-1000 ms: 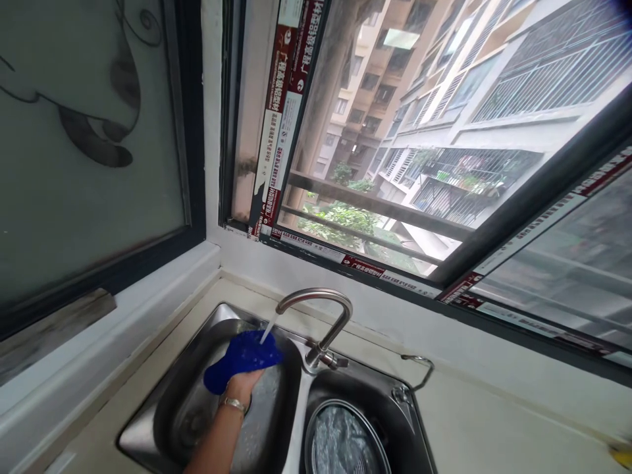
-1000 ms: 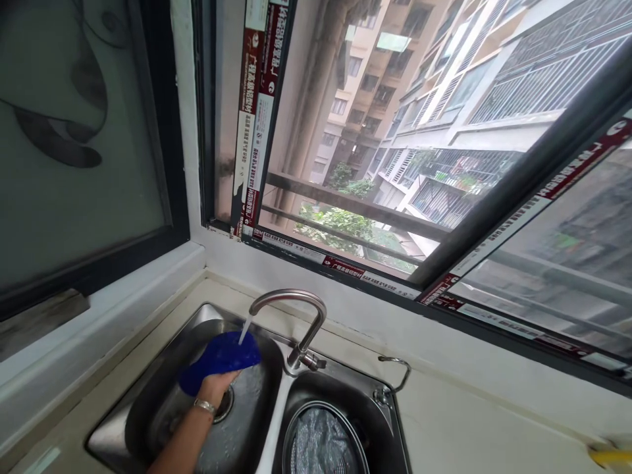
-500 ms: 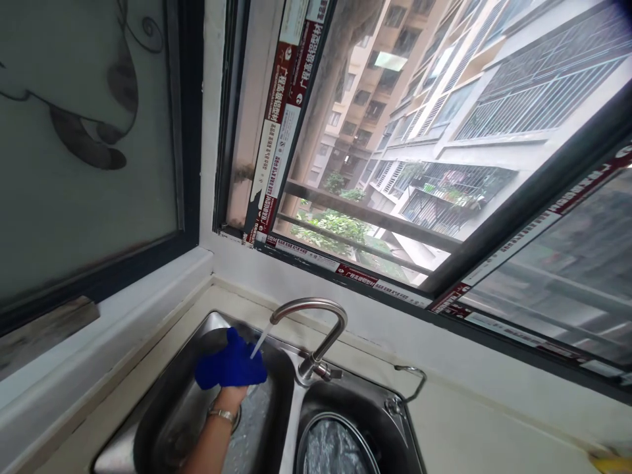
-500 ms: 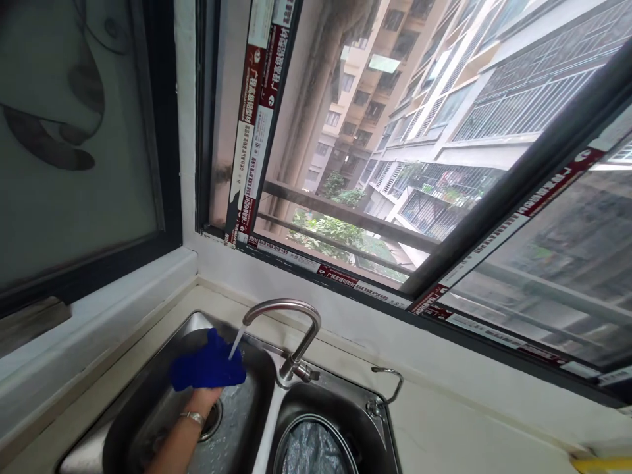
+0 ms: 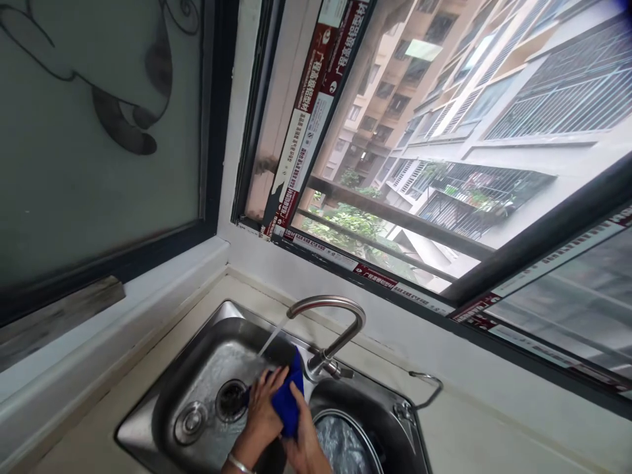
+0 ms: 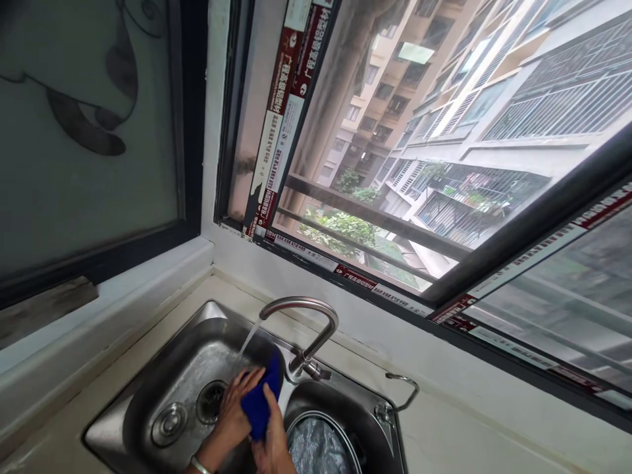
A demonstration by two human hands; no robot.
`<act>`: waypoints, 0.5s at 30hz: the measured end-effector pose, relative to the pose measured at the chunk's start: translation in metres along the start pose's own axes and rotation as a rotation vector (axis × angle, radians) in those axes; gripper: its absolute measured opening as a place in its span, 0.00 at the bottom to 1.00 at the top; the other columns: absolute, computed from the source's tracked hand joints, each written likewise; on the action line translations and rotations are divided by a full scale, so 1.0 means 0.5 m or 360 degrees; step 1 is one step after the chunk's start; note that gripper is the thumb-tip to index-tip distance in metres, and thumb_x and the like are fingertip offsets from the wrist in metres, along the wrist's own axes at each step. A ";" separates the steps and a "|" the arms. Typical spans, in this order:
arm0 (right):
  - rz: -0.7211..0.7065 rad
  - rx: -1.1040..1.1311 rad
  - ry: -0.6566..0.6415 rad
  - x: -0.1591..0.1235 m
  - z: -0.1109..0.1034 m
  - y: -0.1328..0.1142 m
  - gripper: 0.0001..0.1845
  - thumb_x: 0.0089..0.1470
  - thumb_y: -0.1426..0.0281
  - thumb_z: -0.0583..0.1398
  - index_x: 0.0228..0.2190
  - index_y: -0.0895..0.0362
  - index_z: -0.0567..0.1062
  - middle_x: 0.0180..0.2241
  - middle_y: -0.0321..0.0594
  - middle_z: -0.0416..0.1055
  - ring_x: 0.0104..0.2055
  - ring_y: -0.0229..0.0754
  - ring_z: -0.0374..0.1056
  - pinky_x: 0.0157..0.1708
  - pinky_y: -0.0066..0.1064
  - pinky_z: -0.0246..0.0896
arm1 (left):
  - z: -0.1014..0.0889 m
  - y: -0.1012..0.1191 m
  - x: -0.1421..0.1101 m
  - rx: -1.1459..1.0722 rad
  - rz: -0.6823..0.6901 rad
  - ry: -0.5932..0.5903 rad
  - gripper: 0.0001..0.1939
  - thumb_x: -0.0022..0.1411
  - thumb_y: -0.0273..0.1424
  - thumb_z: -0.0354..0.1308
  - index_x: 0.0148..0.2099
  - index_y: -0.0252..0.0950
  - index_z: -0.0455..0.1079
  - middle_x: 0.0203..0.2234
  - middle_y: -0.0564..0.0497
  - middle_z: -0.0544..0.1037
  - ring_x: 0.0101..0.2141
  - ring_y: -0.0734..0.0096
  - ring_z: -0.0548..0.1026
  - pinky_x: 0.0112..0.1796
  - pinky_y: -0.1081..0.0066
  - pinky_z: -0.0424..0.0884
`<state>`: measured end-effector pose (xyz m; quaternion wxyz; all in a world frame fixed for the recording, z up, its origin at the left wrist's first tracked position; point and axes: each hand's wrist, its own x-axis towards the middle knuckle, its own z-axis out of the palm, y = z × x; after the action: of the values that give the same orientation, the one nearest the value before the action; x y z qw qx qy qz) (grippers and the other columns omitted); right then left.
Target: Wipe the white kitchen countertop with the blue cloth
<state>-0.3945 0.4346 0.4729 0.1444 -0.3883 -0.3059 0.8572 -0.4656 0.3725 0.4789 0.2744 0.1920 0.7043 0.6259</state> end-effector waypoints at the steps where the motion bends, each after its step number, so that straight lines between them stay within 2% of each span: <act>1: 0.0013 0.0020 0.0061 0.005 -0.016 -0.006 0.28 0.40 0.49 0.67 0.39 0.55 0.75 0.35 0.42 0.79 0.42 0.53 0.75 0.39 0.41 0.72 | -0.007 -0.002 -0.003 0.0107 0.0121 -0.0107 0.28 0.46 0.23 0.60 0.51 0.46 0.78 0.59 0.49 0.72 0.66 0.50 0.58 0.68 0.55 0.45; 2: -0.0001 0.0018 0.0105 0.009 -0.033 -0.012 0.25 0.40 0.50 0.66 0.36 0.54 0.75 0.33 0.41 0.79 0.40 0.52 0.75 0.37 0.40 0.72 | -0.016 -0.008 -0.004 0.0138 0.0188 -0.0183 0.30 0.46 0.23 0.59 0.53 0.47 0.77 0.60 0.49 0.72 0.64 0.50 0.61 0.68 0.53 0.47; 4: -0.0060 -0.0027 0.0118 0.011 -0.056 -0.024 0.22 0.42 0.50 0.64 0.33 0.53 0.74 0.31 0.41 0.78 0.37 0.52 0.75 0.34 0.39 0.72 | -0.034 -0.028 -0.005 -0.0024 0.0184 -0.0172 0.29 0.47 0.24 0.56 0.52 0.45 0.77 0.58 0.48 0.73 0.61 0.52 0.66 0.66 0.54 0.52; 5: -0.0077 -0.0057 0.0079 0.010 -0.061 -0.032 0.21 0.42 0.50 0.63 0.33 0.54 0.74 0.31 0.42 0.79 0.37 0.52 0.75 0.34 0.40 0.72 | -0.042 -0.042 -0.003 -0.0200 0.0112 -0.0067 0.26 0.48 0.25 0.56 0.51 0.43 0.77 0.56 0.47 0.75 0.59 0.53 0.68 0.66 0.54 0.55; 7: -0.0090 -0.0086 -0.0011 0.007 -0.058 -0.050 0.21 0.43 0.51 0.62 0.33 0.54 0.75 0.33 0.43 0.79 0.37 0.52 0.75 0.34 0.40 0.72 | -0.058 -0.076 0.001 -0.0597 -0.0137 0.0273 0.22 0.50 0.30 0.56 0.49 0.40 0.76 0.53 0.45 0.77 0.57 0.53 0.71 0.63 0.55 0.61; 9: -0.0115 -0.0062 -0.0057 0.004 -0.044 -0.072 0.18 0.42 0.54 0.61 0.31 0.53 0.75 0.34 0.43 0.78 0.37 0.51 0.74 0.35 0.40 0.72 | -0.070 -0.106 0.003 -0.0929 -0.0424 0.0584 0.19 0.54 0.35 0.54 0.49 0.41 0.73 0.54 0.44 0.76 0.58 0.53 0.71 0.59 0.57 0.66; 10: -0.0138 -0.0046 -0.0070 0.004 -0.034 -0.084 0.16 0.42 0.55 0.61 0.30 0.53 0.75 0.34 0.42 0.78 0.37 0.50 0.74 0.35 0.40 0.72 | -0.074 -0.115 0.001 -0.1048 -0.0591 0.0676 0.19 0.56 0.37 0.52 0.49 0.41 0.71 0.55 0.44 0.75 0.59 0.54 0.70 0.57 0.58 0.68; 11: -0.0160 -0.0037 -0.0075 0.005 -0.024 -0.095 0.14 0.42 0.56 0.60 0.28 0.52 0.74 0.33 0.41 0.78 0.37 0.49 0.74 0.36 0.40 0.72 | -0.074 -0.120 -0.001 -0.1150 -0.0760 0.0683 0.18 0.58 0.39 0.51 0.49 0.41 0.71 0.55 0.43 0.75 0.59 0.55 0.69 0.56 0.58 0.69; 12: -0.0170 -0.0040 -0.0078 0.006 -0.013 -0.106 0.13 0.42 0.56 0.60 0.26 0.52 0.74 0.31 0.40 0.77 0.37 0.48 0.73 0.37 0.40 0.72 | -0.072 -0.121 -0.005 -0.1277 -0.0912 0.0576 0.19 0.59 0.42 0.49 0.48 0.41 0.71 0.54 0.42 0.76 0.60 0.54 0.69 0.55 0.58 0.70; 13: -0.0170 -0.0054 -0.0079 0.008 -0.002 -0.115 0.13 0.42 0.55 0.60 0.25 0.52 0.74 0.30 0.40 0.77 0.37 0.48 0.73 0.37 0.40 0.72 | -0.066 -0.117 -0.009 -0.1454 -0.1043 0.0390 0.22 0.60 0.47 0.48 0.47 0.39 0.72 0.51 0.39 0.77 0.59 0.52 0.69 0.54 0.56 0.71; 14: -0.0158 -0.0075 -0.0081 0.009 0.009 -0.123 0.15 0.42 0.54 0.59 0.24 0.52 0.73 0.29 0.41 0.76 0.37 0.49 0.73 0.38 0.40 0.72 | -0.058 -0.109 -0.012 -0.1649 -0.1115 0.0154 0.27 0.60 0.52 0.47 0.46 0.37 0.73 0.50 0.36 0.78 0.58 0.49 0.70 0.54 0.54 0.71; 15: -0.0139 -0.0093 -0.0084 0.011 0.020 -0.128 0.17 0.43 0.51 0.59 0.23 0.52 0.73 0.28 0.41 0.76 0.37 0.50 0.74 0.38 0.41 0.72 | -0.049 -0.100 -0.013 -0.1834 -0.1097 -0.0087 0.33 0.58 0.58 0.46 0.45 0.35 0.74 0.49 0.33 0.78 0.58 0.46 0.70 0.54 0.52 0.71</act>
<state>-0.4052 0.4827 0.5158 0.1621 -0.3560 -0.3510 0.8508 -0.4724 0.3423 0.4323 0.5350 -0.2053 0.2715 0.7732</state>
